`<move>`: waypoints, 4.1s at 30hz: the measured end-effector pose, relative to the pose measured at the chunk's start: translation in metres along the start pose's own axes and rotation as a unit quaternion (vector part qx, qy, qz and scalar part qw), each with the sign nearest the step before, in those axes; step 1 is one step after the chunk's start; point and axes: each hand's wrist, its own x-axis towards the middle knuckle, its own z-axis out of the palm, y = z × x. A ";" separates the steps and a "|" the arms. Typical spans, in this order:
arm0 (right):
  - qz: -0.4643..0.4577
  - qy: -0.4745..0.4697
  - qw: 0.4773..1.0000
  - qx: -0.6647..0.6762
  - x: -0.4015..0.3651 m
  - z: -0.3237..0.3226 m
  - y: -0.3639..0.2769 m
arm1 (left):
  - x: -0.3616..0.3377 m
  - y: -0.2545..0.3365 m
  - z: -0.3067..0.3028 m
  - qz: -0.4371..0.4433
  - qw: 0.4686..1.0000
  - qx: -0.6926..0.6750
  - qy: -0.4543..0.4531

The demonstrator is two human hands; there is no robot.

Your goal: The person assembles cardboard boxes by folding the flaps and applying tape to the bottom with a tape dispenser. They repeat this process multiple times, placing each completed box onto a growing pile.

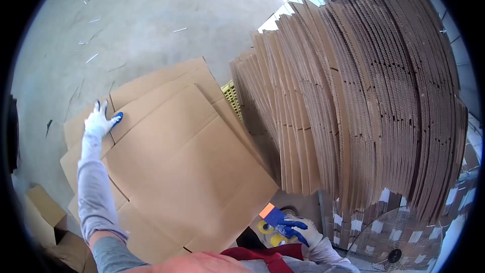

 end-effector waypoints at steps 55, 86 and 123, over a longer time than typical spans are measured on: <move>-0.477 0.239 0.822 0.201 -0.065 -0.161 -0.129 | -0.336 0.034 -0.183 0.125 0.983 -0.132 0.021; -0.520 0.004 0.628 -0.579 -0.085 0.023 -0.415 | -0.527 0.145 -0.249 0.397 0.890 -0.074 0.212; -0.611 0.052 0.662 -0.431 -0.017 -0.089 -0.289 | -0.473 0.129 -0.214 0.092 0.983 0.083 -0.132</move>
